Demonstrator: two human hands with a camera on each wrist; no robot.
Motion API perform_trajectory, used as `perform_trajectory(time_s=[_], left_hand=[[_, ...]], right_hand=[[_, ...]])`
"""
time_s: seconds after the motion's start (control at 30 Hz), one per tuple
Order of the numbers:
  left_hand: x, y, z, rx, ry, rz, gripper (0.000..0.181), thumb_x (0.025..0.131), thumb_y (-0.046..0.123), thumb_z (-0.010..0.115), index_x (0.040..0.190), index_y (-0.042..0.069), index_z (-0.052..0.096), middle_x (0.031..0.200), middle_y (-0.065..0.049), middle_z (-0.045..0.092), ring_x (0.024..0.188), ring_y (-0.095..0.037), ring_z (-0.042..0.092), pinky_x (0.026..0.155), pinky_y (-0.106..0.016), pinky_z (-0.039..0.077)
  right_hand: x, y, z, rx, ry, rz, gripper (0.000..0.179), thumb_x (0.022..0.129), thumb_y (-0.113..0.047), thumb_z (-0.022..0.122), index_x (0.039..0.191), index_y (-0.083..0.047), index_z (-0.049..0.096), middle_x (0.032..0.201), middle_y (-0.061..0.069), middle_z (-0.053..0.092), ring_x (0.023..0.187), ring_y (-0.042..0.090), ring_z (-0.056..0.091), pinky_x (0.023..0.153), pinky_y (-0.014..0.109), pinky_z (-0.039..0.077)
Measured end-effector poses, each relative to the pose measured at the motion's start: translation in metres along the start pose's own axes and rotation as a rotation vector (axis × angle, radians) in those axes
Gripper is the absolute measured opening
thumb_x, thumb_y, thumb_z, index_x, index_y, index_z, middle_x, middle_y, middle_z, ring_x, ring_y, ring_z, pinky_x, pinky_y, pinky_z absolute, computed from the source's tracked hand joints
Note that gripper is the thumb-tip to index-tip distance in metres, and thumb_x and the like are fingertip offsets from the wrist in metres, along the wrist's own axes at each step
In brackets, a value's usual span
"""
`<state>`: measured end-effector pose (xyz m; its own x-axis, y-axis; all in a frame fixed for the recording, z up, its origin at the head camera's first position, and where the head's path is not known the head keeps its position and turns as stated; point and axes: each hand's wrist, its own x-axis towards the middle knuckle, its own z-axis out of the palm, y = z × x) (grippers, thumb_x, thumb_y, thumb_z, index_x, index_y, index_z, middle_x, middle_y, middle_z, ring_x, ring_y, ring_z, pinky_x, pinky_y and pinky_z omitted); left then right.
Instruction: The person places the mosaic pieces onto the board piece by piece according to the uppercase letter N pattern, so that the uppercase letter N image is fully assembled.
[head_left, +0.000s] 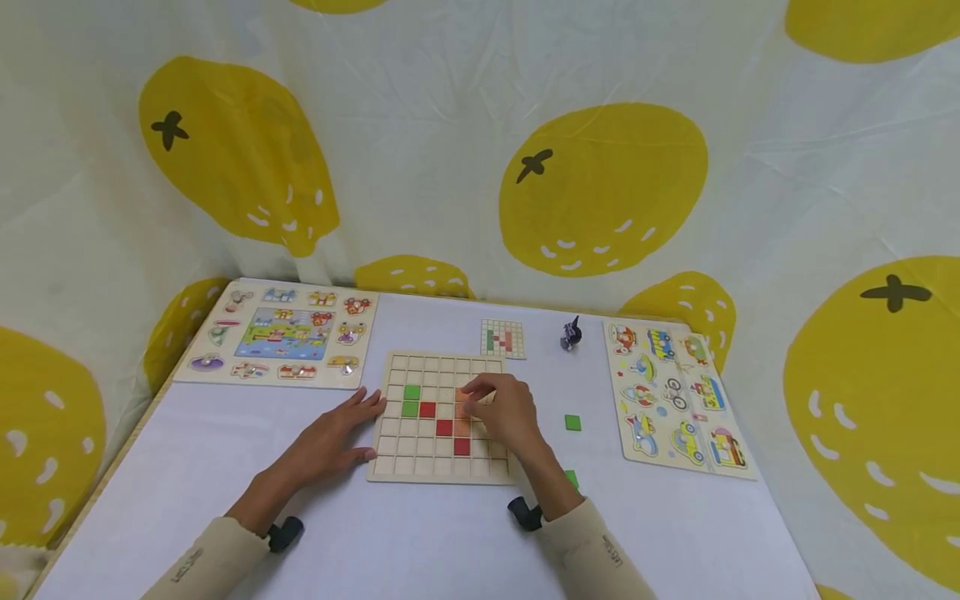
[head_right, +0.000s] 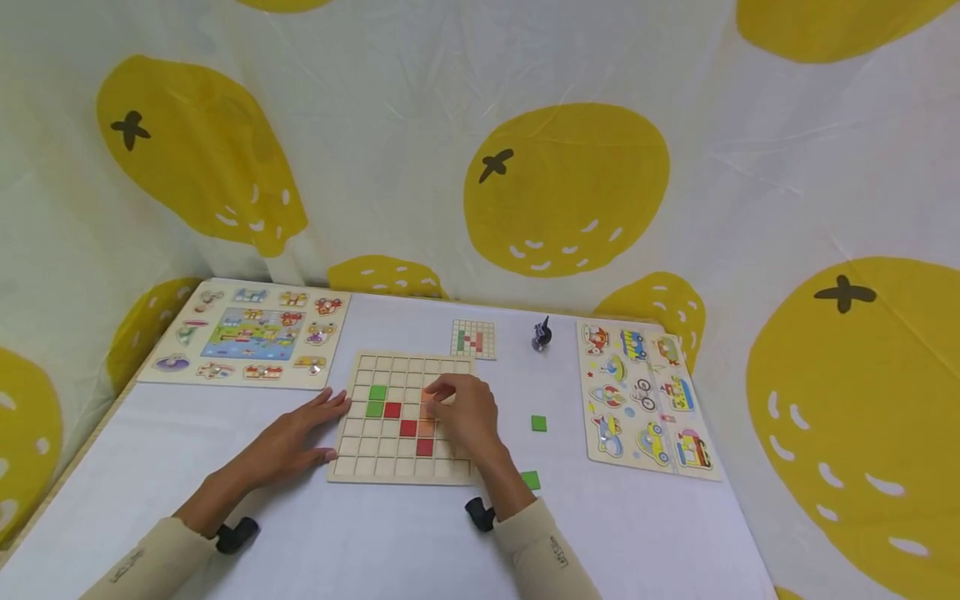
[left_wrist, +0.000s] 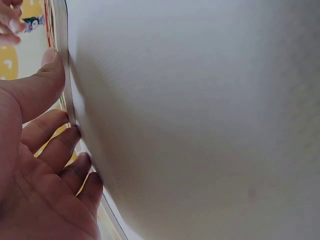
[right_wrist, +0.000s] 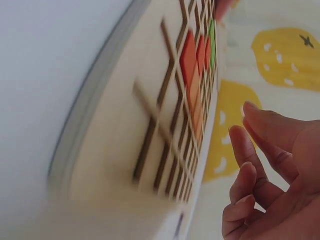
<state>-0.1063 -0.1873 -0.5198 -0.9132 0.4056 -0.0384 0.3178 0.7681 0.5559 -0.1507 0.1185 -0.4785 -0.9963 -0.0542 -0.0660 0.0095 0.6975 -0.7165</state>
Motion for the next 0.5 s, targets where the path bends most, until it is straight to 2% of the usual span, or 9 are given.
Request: perform_trajectory(time_s=[0.17, 0.5], left_hand=[[-0.001, 0.000, 0.000, 0.003, 0.000, -0.001, 0.086, 0.087, 0.023, 0.088, 0.162, 0.012, 0.046, 0.172, -0.009, 0.038, 0.163, -0.041, 0.026, 0.123, -0.065, 0.037], [-0.001, 0.001, 0.000, 0.005, -0.004, -0.013, 0.087, 0.087, 0.023, 0.088, 0.162, 0.012, 0.046, 0.172, -0.009, 0.038, 0.163, -0.040, 0.026, 0.124, -0.064, 0.036]], right_hand=[[-0.003, 0.022, -0.023, -0.022, 0.031, 0.043, 0.020, 0.087, -0.018, 0.089, 0.105, -0.022, 0.082, 0.088, -0.006, 0.072, 0.077, 0.019, 0.055, 0.069, 0.033, 0.043], [-0.014, 0.075, -0.065, -0.062, 0.046, 0.097, 0.026, 0.086, -0.015, 0.089, 0.111, -0.019, 0.081, 0.096, -0.001, 0.076, 0.082, 0.020, 0.056, 0.072, 0.031, 0.043]])
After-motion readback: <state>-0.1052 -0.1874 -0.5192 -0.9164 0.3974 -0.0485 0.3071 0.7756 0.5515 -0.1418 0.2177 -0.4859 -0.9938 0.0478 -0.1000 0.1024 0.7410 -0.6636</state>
